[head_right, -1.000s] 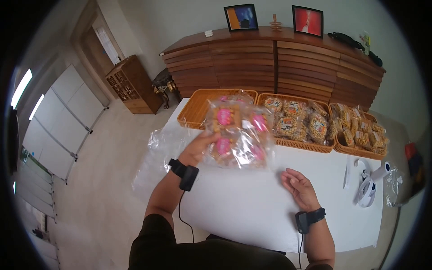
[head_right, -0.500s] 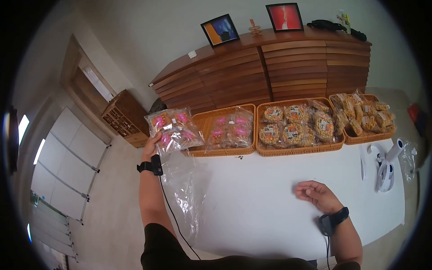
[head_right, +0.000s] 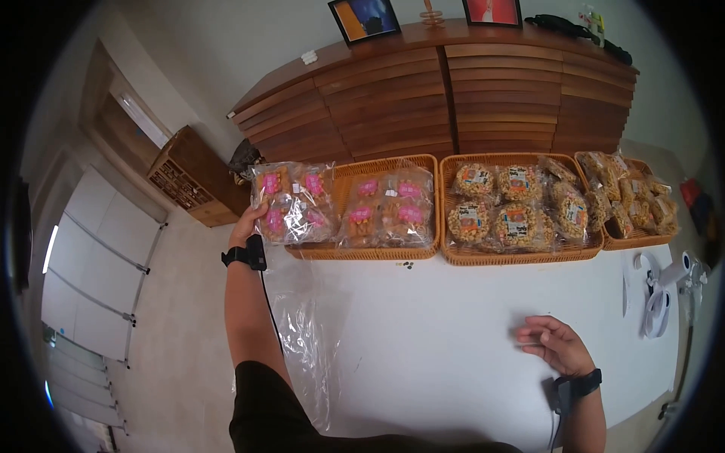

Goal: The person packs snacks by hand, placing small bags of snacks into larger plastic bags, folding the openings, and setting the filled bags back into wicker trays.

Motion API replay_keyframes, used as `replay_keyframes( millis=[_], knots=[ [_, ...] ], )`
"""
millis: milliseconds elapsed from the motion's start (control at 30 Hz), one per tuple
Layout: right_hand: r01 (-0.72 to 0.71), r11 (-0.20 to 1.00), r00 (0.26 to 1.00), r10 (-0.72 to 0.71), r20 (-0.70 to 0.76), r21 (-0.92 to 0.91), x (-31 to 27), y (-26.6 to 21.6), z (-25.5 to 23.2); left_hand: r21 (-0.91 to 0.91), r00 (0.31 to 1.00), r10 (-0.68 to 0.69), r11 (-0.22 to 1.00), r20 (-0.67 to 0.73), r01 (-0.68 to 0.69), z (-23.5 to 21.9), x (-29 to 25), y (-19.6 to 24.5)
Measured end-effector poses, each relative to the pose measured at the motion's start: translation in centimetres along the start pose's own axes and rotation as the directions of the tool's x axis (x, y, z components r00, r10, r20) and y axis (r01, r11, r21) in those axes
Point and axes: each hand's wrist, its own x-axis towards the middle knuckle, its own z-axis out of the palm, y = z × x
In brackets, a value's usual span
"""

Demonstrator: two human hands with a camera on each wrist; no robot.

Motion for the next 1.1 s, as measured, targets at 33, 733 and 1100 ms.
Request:
replay_keyframes(
  millis=[33,733,1100],
  knots=[
    [0.002,1.000,1.000,-0.002,-0.012,-0.004,0.0,0.0,0.1,-0.010,1.000,-0.008,1.000,0.014,0.009,-0.1,0.2,-0.3],
    [0.034,0.998,0.999,-0.035,-0.023,-0.048,0.0,0.3,0.0,0.042,0.995,-0.037,0.999,0.093,0.033,-0.5,0.0,0.7],
    [0.020,0.999,1.000,-0.021,-0.014,-0.043,0.2,0.2,-0.2,-0.072,0.995,0.097,0.993,-0.013,-0.098,0.4,1.2,-2.0]
  ],
)
